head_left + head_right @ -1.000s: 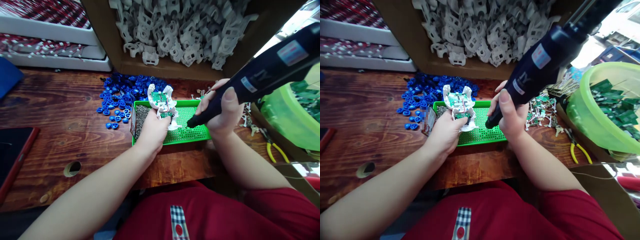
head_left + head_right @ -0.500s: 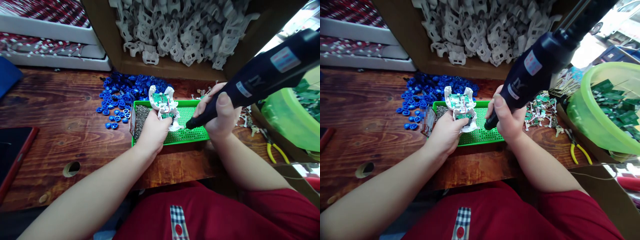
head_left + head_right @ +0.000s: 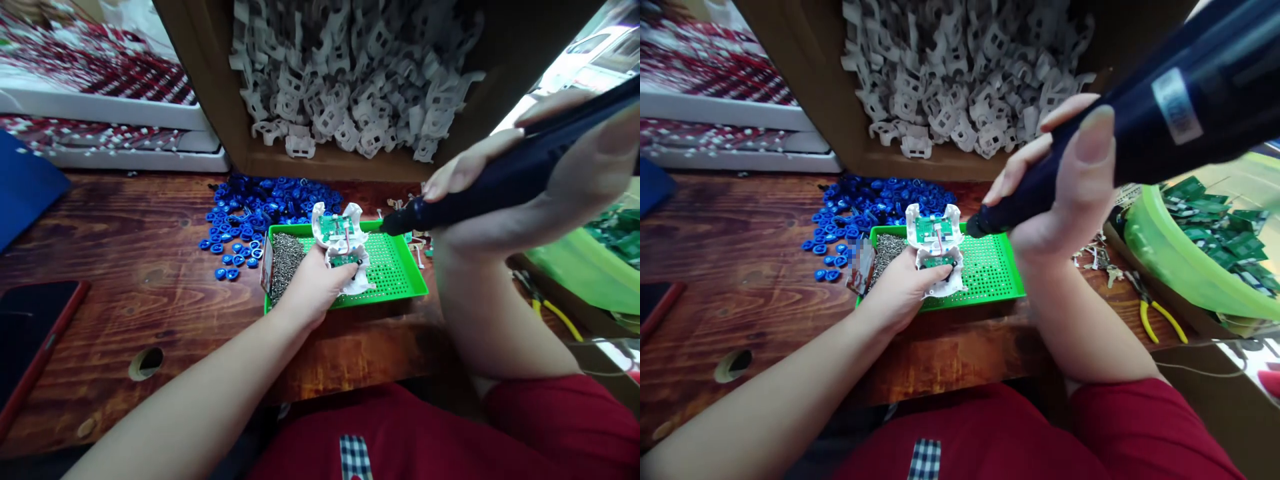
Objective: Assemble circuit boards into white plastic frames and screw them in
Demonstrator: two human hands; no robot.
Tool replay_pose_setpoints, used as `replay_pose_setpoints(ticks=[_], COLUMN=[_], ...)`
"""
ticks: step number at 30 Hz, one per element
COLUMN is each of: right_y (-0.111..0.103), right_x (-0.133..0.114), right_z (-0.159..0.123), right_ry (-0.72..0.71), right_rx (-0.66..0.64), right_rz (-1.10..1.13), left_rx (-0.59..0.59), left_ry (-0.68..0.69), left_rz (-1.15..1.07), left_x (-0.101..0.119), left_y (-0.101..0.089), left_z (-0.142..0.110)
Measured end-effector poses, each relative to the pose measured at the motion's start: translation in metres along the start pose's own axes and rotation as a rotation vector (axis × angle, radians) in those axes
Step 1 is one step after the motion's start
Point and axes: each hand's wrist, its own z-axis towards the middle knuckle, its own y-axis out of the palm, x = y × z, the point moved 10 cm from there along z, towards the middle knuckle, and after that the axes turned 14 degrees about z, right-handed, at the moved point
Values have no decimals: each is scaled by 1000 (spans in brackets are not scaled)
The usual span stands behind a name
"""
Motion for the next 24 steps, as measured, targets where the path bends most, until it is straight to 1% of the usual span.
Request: replay_pose_setpoints(ticks=[1,4,7,9,12,17,20,24], right_y=[1,4,-1,-7,-11,-13,-13,-9], right_x=[1,14,31,37,38,41,42,42], right_z=[1,1,2,1,1,1,1,-1], right_ry=[-45,-100,-60,-32,-32,-8,7,32], right_rx=[26,15,-4,5,11,-14,-6,-25], right_rz=[17,-3,-53,-61,-78,-206,-191,-137], left_rx=[-24,-62,-59,-68,-85,-98,-87,-80], left_ry=[-2,-9,-24,-24,-31,-49,-50,-39], left_rz=[10,20,18,14,17,37,30,32], left_x=[0,-2,-3,-3,-3,-4,-4,-4], left_y=[2,5,5,7,10,10,9,8], left_z=[0,-1,-1,-2,-2,-2,-3,-3])
